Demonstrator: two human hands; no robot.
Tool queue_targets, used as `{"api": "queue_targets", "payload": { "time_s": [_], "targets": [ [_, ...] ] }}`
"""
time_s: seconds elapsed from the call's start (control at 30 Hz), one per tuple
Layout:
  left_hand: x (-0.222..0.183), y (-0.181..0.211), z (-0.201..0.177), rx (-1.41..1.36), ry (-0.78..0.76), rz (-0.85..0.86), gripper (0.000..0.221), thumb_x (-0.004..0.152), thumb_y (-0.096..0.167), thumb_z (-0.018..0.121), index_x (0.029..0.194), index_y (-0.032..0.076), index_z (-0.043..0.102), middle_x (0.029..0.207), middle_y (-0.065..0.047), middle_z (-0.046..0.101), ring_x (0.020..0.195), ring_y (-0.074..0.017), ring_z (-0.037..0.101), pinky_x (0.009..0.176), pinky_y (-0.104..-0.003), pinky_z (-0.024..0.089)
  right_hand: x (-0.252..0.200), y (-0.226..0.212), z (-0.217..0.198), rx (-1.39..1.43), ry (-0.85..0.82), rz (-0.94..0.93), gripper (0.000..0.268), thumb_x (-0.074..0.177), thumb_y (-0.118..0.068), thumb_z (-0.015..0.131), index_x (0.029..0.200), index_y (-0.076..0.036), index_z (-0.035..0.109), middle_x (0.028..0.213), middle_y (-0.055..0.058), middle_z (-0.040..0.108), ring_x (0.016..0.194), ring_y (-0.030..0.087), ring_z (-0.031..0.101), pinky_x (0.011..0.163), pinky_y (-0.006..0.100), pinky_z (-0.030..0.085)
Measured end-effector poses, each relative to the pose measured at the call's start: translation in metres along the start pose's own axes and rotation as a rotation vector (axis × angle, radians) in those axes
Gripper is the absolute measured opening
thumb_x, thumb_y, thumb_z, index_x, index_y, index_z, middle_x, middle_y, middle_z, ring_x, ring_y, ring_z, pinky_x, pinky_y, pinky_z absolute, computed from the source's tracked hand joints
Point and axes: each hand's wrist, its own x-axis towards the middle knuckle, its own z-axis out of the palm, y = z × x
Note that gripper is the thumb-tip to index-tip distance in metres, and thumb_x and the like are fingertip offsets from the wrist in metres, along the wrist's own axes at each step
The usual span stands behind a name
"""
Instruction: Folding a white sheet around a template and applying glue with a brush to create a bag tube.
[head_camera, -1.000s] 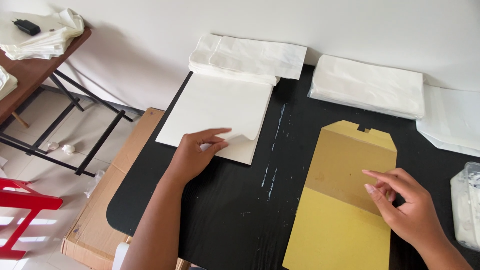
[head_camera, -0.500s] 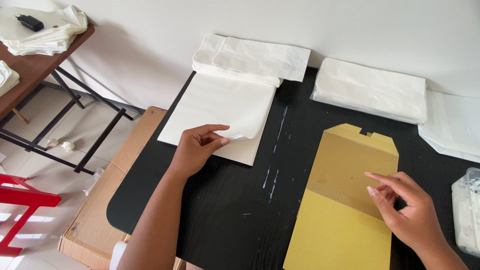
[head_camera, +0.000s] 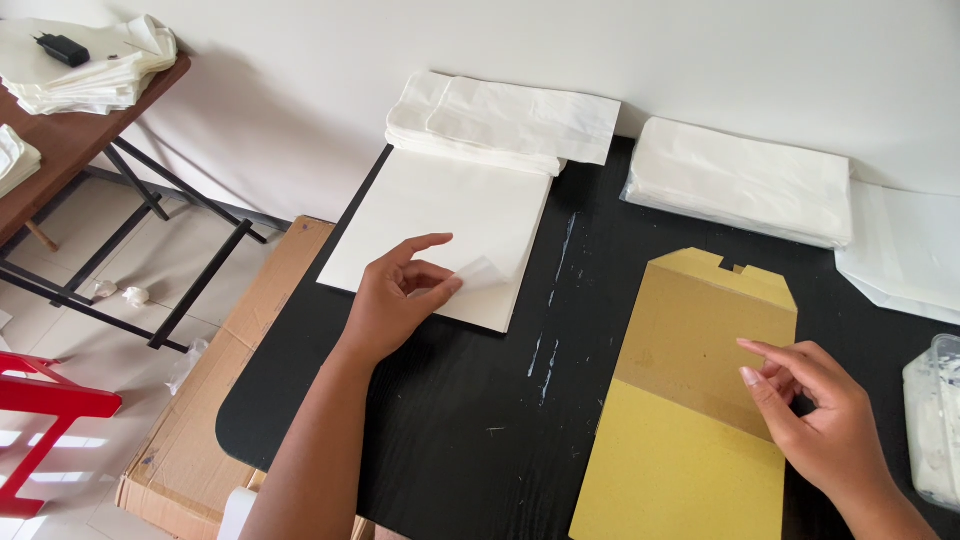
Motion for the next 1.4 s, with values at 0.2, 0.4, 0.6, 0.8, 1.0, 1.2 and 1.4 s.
{"api": "queue_targets", "payload": {
  "time_s": [0.2,0.4,0.6,0.8,1.0,1.2,1.4],
  "targets": [
    [0.003,-0.009,0.000,-0.135,0.043,0.026,0.046,0.076,0.004,0.087,0.121,0.008,0.074,0.082,-0.009,0.081,0.085,-0.0147,0.079,0.087,-0.028,0.067,0.000,0.003,0.002,0.002,0.018,-0.010,0.032,0.094,-0.009,0.070,0.126,-0.008,0.076,0.087,0.004,0.061,0.069,0.011,0.053,0.069,0.024,0.046],
    [0.014,-0.037,0.001,0.077,0.194,0.291,0.017,0.092,0.015,0.078,0.108,0.008,0.080,0.088,0.001,0.064,0.089,-0.0138,0.063,0.082,-0.027,0.053,0.001,0.004,0.002,-0.148,0.063,-0.195,0.032,0.094,-0.007,0.070,0.126,-0.009,0.075,0.088,0.004,0.065,0.073,0.011,0.058,0.068,0.025,0.044],
    [0.006,-0.031,0.009,0.606,0.362,0.672,0.009,0.094,0.020,0.081,0.101,0.023,0.084,0.091,0.005,0.063,0.049,-0.0124,0.038,0.043,-0.027,0.031,0.001,-0.026,0.022,-0.348,-0.030,-0.570,0.038,0.087,-0.021,0.072,0.124,-0.014,0.071,0.093,0.002,0.071,0.078,0.012,0.066,0.073,0.027,0.057],
    [0.001,-0.032,0.028,0.714,0.496,0.738,0.009,0.096,0.026,0.073,0.100,0.028,0.081,0.097,0.008,0.079,0.072,-0.0142,0.075,0.058,-0.027,0.059,0.101,-0.118,0.075,-0.442,-0.066,-0.726,0.027,0.090,-0.022,0.073,0.115,-0.010,0.074,0.097,0.008,0.063,0.081,0.031,0.070,0.071,0.045,0.057],
    [0.000,-0.027,0.037,0.628,0.428,0.729,0.011,0.097,0.017,0.072,0.101,0.018,0.083,0.092,-0.003,0.082,0.074,-0.0187,0.078,0.058,-0.027,0.063,0.230,-0.099,0.166,-0.507,-0.214,-0.717,0.012,0.093,-0.013,0.068,0.094,-0.013,0.080,0.109,0.012,0.064,0.103,0.039,0.066,0.091,0.054,0.052],
    [0.004,-0.029,0.030,0.585,0.349,0.796,0.009,0.095,0.010,0.074,0.104,0.009,0.078,0.099,-0.002,0.080,0.089,-0.0184,0.079,0.059,-0.028,0.061,0.280,-0.064,0.203,-0.904,-0.331,-0.767,0.027,0.100,-0.033,0.056,0.125,-0.029,0.067,0.147,0.004,0.046,0.129,0.035,0.042,0.102,0.050,0.034],
    [0.006,-0.023,0.026,0.572,0.366,0.817,0.005,0.094,0.011,0.075,0.099,0.011,0.077,0.094,0.000,0.080,0.079,-0.0173,0.076,0.064,-0.032,0.052,0.300,-0.050,0.200,-1.108,0.032,-1.206,0.044,0.077,-0.024,0.078,0.118,-0.037,0.066,0.138,-0.006,0.051,0.124,0.024,0.050,0.106,0.047,0.042]
  ]
}}
